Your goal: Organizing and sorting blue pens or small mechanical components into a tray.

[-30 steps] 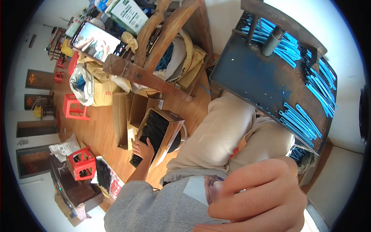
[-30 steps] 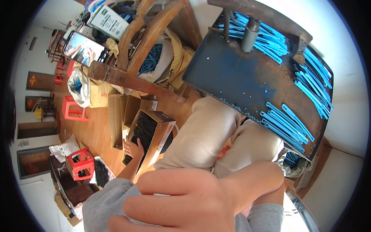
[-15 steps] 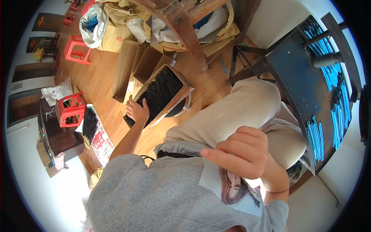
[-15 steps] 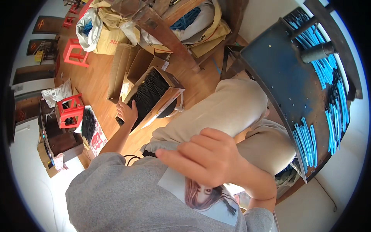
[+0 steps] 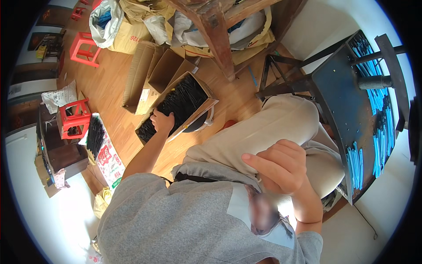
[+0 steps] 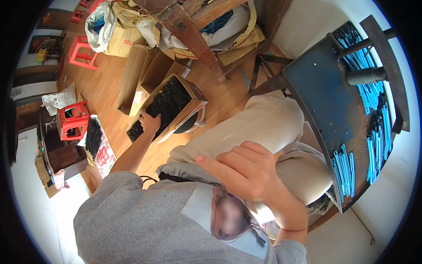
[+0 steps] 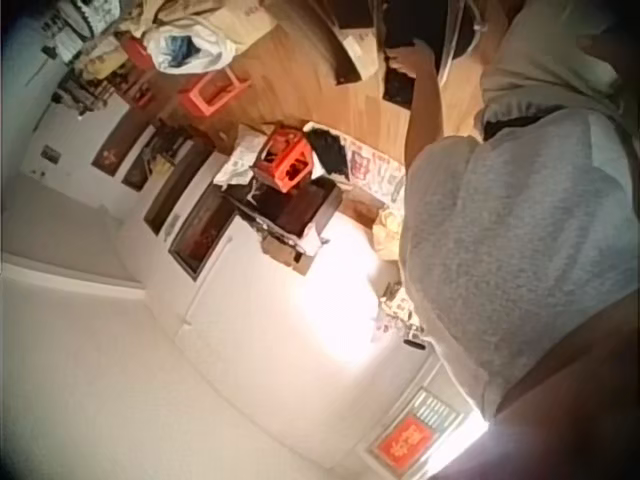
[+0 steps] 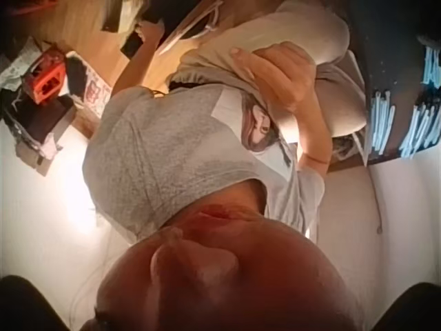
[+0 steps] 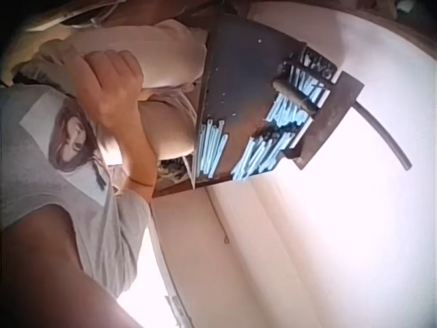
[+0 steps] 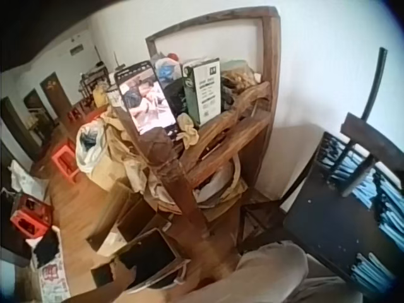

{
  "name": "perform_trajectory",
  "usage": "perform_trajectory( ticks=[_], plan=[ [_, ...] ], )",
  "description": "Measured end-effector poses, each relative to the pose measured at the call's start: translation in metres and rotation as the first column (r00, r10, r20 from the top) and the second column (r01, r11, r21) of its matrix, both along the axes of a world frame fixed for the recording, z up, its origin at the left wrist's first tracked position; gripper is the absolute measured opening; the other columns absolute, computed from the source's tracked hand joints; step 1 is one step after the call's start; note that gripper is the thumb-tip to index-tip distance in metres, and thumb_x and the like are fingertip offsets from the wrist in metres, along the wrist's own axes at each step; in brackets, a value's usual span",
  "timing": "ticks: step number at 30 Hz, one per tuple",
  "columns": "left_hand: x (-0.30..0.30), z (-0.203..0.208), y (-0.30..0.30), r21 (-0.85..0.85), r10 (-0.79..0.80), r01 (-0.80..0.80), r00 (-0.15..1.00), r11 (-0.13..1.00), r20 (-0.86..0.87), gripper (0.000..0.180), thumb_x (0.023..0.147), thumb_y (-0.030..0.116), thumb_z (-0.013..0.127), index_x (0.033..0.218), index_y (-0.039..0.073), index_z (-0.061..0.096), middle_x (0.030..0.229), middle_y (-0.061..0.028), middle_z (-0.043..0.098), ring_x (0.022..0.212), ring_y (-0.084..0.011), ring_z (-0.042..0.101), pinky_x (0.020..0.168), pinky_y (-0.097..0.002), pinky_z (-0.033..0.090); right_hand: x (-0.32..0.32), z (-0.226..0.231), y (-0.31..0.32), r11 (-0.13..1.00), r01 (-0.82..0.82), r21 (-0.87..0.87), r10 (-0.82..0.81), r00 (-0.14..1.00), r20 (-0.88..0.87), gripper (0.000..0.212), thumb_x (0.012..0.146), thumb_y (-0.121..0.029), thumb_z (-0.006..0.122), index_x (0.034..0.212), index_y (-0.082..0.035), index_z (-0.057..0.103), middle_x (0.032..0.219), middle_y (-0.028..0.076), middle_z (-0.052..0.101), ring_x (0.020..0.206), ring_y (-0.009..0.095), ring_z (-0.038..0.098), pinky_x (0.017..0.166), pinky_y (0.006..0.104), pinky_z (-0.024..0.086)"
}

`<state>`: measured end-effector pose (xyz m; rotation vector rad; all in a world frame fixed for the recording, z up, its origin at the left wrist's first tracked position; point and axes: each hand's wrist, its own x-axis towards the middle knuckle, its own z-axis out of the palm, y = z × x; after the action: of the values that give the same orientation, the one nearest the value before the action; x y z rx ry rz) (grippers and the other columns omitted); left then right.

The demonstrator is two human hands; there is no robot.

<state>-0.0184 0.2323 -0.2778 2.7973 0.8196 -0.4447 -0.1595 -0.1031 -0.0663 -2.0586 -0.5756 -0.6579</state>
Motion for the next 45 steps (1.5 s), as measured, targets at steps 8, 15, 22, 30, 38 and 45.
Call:
perform_trajectory(
  ticks=[8,15,22,30,38,45],
  plan=[
    [-0.007,-0.028,0.005,-0.043,0.193,-0.191,0.980,0.981,0.055,0.096,0.073,0.022,0.077,0.144,0.003,0.015,0.142,-0.0242,0.022,0.128,-0.0406,0.032,0.107,-0.0447,0.033,-0.001,-0.005,-0.002,1.000,0.025,0.009,-0.025,1.000,0.008,0.042,0.054,0.002,0.064,0.096,-0.001,0.070,0.059,0.003,0.054,0.045,0.015,0.048,0.042,0.0261,0.031],
    [-0.006,-0.009,-0.023,0.056,0.060,-0.065,0.994,0.996,0.091,0.090,0.076,0.023,0.073,0.142,0.000,0.017,0.139,-0.0267,0.026,0.126,-0.0412,0.033,0.106,-0.0437,0.033,-0.005,-0.006,-0.007,0.998,0.043,-0.036,-0.043,0.999,-0.014,0.042,0.054,0.002,0.064,0.096,-0.001,0.070,0.059,0.003,0.055,0.046,0.015,0.049,0.043,0.0263,0.032],
    [0.015,-0.012,-0.027,-0.270,0.100,-0.054,0.983,0.961,0.157,0.084,0.079,0.033,0.071,0.140,-0.004,0.026,0.139,-0.0322,0.031,0.129,-0.0430,0.035,0.107,-0.0430,0.033,-0.008,-0.005,-0.006,0.999,0.045,-0.030,-0.045,0.999,-0.026,0.043,0.054,0.001,0.064,0.097,-0.002,0.070,0.060,0.003,0.055,0.047,0.015,0.049,0.043,0.0261,0.033],
    [0.016,-0.037,-0.017,-0.441,0.230,-0.132,0.957,0.888,0.177,0.093,0.074,0.038,0.075,0.141,-0.005,0.027,0.138,-0.0316,0.034,0.129,-0.0418,0.036,0.109,-0.0429,0.030,-0.010,-0.007,-0.007,0.997,0.051,-0.059,-0.055,0.997,-0.056,0.045,0.053,0.001,0.064,0.097,-0.002,0.070,0.060,0.002,0.055,0.048,0.015,0.050,0.044,0.0265,0.033],
    [0.012,-0.053,-0.019,-0.305,0.118,-0.032,0.956,0.952,0.268,0.093,0.068,0.041,0.078,0.136,-0.007,0.036,0.132,-0.0298,0.045,0.125,-0.0388,0.043,0.107,-0.0417,0.033,-0.011,-0.005,-0.007,0.996,0.036,-0.076,-0.043,0.994,-0.099,0.046,0.054,0.001,0.065,0.100,-0.003,0.069,0.062,0.002,0.055,0.049,0.016,0.051,0.044,0.0268,0.034],
    [0.015,-0.037,-0.024,-0.275,0.109,-0.044,0.969,0.960,0.224,0.078,0.068,0.035,0.076,0.125,-0.009,0.048,0.117,-0.0268,0.059,0.111,-0.0390,0.058,0.096,-0.0419,0.045,-0.014,-0.007,-0.005,0.995,0.027,-0.095,-0.039,0.992,-0.122,0.046,0.055,0.001,0.067,0.101,-0.004,0.069,0.062,0.002,0.055,0.050,0.017,0.051,0.046,0.0276,0.037]
  ],
)
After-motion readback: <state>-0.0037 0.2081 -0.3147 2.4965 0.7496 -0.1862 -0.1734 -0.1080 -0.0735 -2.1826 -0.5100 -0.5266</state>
